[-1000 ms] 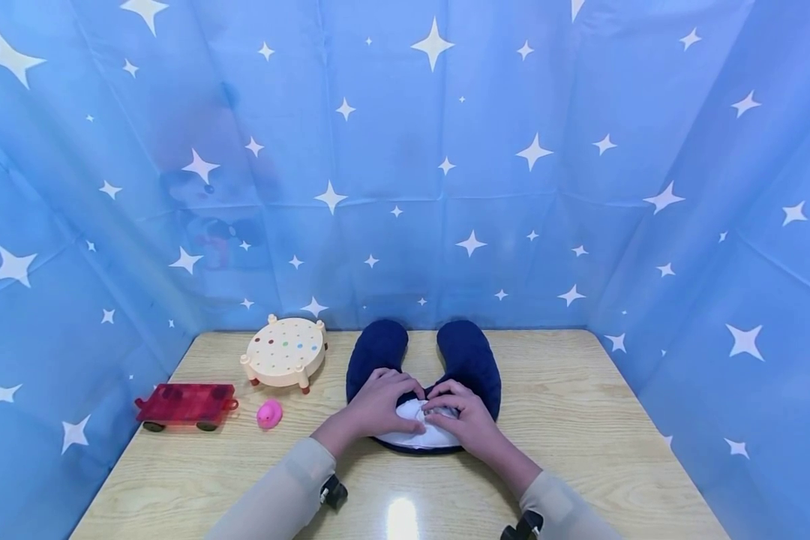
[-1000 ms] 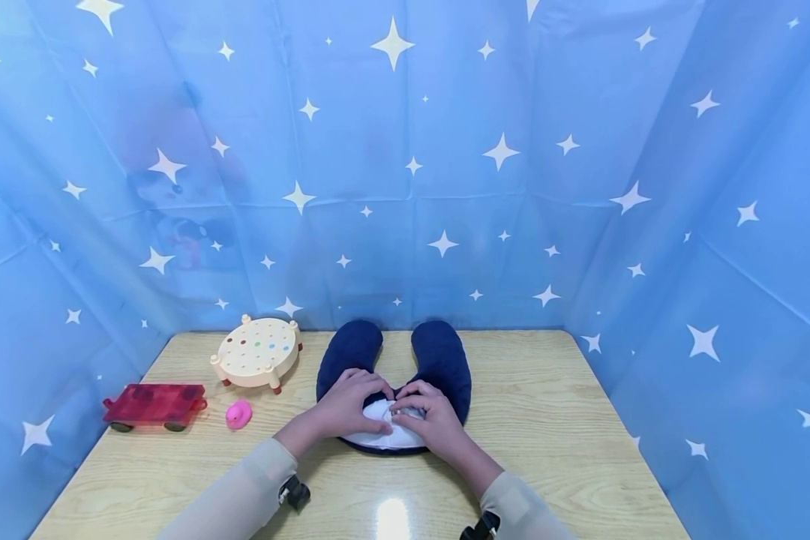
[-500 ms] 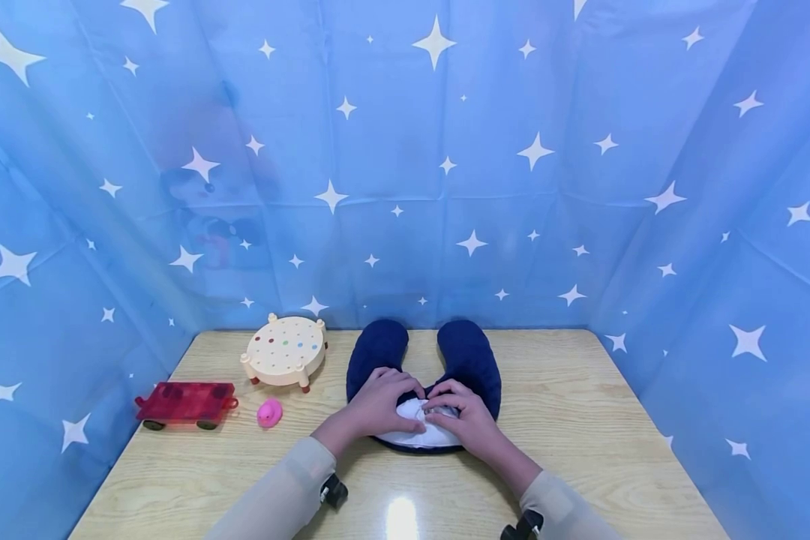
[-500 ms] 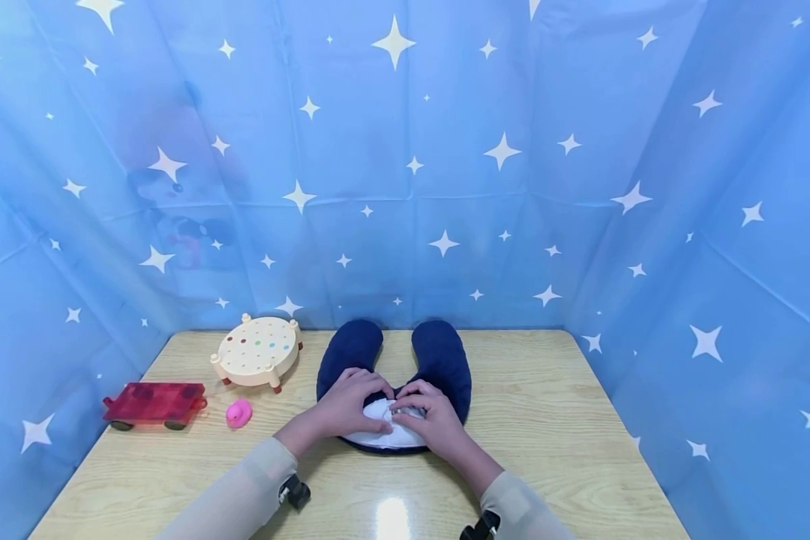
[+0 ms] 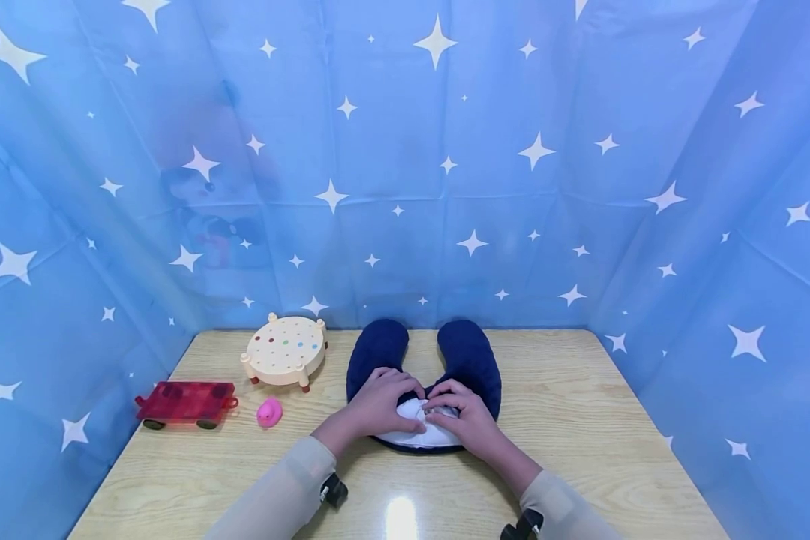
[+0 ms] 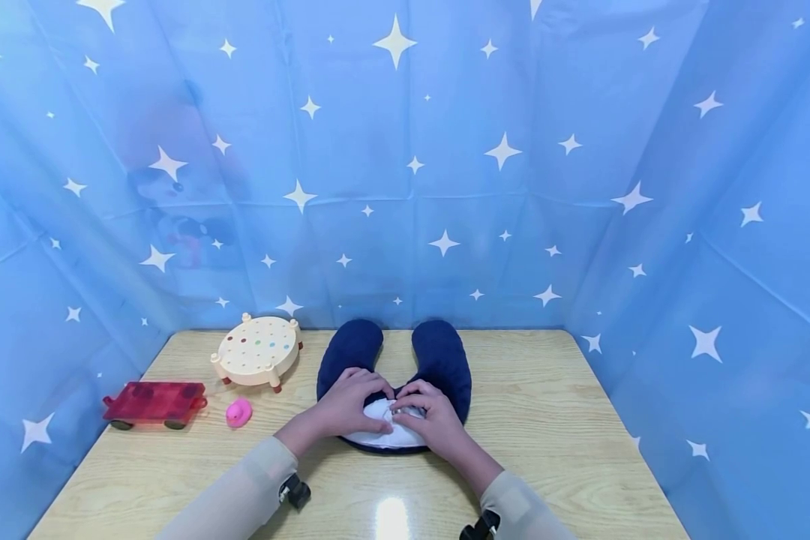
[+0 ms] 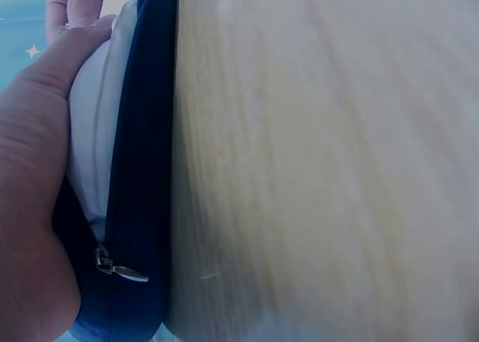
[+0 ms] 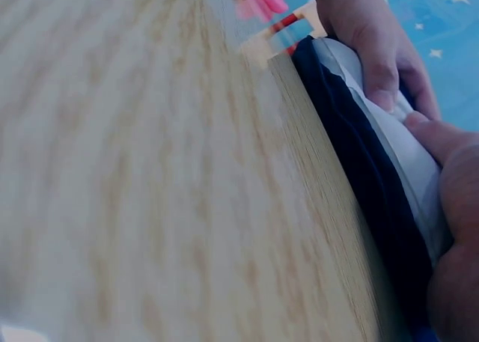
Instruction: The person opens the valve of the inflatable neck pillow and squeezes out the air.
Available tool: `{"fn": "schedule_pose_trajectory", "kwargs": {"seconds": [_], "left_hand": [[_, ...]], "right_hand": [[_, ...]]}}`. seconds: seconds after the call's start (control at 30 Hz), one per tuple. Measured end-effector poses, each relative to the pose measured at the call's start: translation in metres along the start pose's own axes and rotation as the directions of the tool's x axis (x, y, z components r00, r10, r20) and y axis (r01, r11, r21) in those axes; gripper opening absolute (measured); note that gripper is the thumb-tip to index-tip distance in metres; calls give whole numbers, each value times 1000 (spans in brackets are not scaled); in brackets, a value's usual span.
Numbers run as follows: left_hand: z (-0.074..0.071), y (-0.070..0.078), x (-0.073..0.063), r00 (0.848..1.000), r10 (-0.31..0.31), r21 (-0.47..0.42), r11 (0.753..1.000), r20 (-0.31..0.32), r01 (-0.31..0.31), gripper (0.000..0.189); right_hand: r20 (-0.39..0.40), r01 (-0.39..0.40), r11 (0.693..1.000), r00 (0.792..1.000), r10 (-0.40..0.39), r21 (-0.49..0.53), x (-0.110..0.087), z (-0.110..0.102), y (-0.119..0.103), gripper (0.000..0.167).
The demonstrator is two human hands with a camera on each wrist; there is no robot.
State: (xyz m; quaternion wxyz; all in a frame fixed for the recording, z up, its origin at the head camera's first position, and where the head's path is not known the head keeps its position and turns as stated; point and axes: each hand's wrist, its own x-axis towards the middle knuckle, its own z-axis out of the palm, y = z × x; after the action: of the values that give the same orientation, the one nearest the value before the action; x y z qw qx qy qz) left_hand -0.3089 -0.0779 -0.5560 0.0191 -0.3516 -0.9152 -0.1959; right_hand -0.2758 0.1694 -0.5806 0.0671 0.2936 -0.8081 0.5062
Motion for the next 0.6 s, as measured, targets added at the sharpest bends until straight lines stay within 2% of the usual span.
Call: {"fn": "schedule_pose_trajectory", "kwargs": {"seconds": [0.6], "left_hand": [[1,-1,0,1000,5,-6,1000,-1,-5,51]], "right_hand": [[0,-29,1000,1000,29,12,0,-1,1,13]]}}
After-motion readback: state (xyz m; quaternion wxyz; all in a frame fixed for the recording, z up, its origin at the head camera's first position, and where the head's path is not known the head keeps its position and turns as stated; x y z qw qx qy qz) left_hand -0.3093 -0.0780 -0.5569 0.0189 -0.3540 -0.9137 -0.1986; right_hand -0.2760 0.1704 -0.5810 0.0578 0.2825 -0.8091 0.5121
